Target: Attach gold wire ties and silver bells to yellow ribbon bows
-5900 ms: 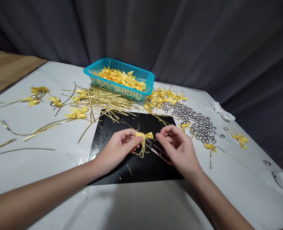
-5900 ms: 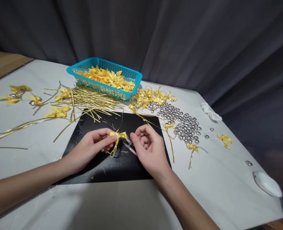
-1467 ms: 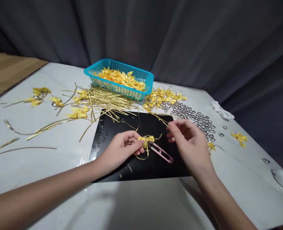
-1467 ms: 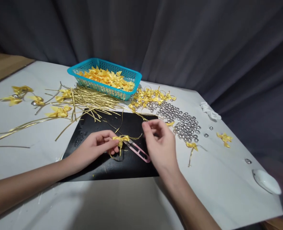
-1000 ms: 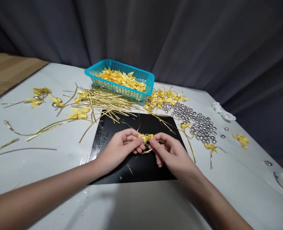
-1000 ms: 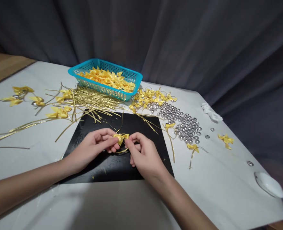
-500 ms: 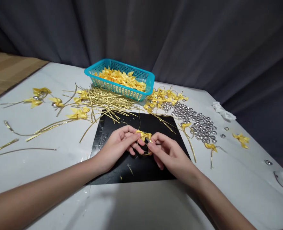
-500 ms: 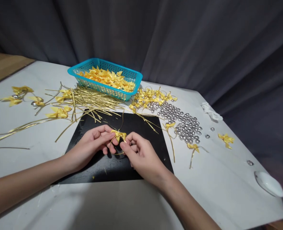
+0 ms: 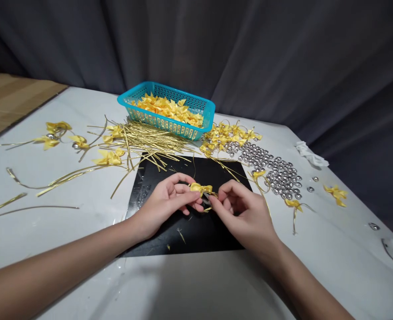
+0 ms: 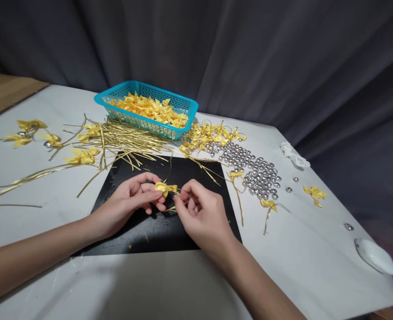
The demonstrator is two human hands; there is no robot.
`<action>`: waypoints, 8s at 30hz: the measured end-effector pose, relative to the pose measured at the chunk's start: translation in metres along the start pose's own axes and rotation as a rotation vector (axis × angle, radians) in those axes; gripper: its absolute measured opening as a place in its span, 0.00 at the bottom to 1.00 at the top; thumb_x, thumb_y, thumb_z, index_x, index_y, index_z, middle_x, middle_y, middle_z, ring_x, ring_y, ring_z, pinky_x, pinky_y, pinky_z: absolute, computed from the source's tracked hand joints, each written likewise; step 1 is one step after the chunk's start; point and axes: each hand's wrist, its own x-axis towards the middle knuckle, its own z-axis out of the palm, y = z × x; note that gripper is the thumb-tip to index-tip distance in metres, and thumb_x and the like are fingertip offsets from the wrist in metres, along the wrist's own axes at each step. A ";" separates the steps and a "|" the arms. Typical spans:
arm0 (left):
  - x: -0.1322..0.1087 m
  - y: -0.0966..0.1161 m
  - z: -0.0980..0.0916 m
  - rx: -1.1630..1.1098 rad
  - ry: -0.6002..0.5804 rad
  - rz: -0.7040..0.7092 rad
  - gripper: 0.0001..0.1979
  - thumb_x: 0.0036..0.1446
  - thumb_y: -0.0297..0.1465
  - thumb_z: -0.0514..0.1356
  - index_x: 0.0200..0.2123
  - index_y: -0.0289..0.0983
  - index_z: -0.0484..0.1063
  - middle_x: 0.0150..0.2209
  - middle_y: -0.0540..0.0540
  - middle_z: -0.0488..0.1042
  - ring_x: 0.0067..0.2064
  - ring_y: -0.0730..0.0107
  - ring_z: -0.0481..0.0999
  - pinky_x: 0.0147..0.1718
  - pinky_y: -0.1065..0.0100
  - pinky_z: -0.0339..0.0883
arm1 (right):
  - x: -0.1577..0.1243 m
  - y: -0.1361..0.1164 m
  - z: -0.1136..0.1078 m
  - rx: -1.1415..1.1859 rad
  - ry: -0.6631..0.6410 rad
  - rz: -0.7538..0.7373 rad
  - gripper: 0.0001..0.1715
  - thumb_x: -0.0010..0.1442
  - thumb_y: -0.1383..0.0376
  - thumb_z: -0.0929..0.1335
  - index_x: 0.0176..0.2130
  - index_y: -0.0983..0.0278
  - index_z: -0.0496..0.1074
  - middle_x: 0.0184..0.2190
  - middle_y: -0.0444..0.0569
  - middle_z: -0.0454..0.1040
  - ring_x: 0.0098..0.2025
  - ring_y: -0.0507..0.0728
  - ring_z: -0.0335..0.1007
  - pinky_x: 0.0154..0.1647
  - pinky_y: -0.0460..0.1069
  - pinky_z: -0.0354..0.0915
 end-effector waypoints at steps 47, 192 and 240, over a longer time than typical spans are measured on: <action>0.001 -0.002 0.000 0.186 0.054 0.031 0.06 0.51 0.28 0.63 0.34 0.34 0.71 0.30 0.50 0.74 0.34 0.77 0.73 0.36 0.77 0.65 | 0.014 0.000 -0.017 0.195 -0.284 0.392 0.24 0.58 0.49 0.62 0.24 0.65 0.67 0.17 0.40 0.61 0.14 0.45 0.51 0.13 0.42 0.50; -0.009 -0.004 0.008 0.198 -0.193 0.009 0.19 0.43 0.24 0.67 0.42 0.35 0.73 0.47 0.43 0.69 0.34 0.75 0.76 0.34 0.73 0.69 | 0.011 0.001 -0.031 -0.611 -0.443 0.242 0.19 0.52 0.50 0.68 0.30 0.62 0.62 0.24 0.44 0.69 0.23 0.52 0.61 0.20 0.45 0.47; -0.008 -0.004 0.006 0.396 -0.191 0.063 0.22 0.47 0.26 0.64 0.48 0.42 0.70 0.51 0.48 0.65 0.28 0.81 0.63 0.25 0.75 0.61 | 0.009 -0.006 -0.040 0.209 -0.794 0.633 0.26 0.57 0.46 0.63 0.25 0.66 0.63 0.17 0.38 0.54 0.17 0.44 0.43 0.15 0.40 0.42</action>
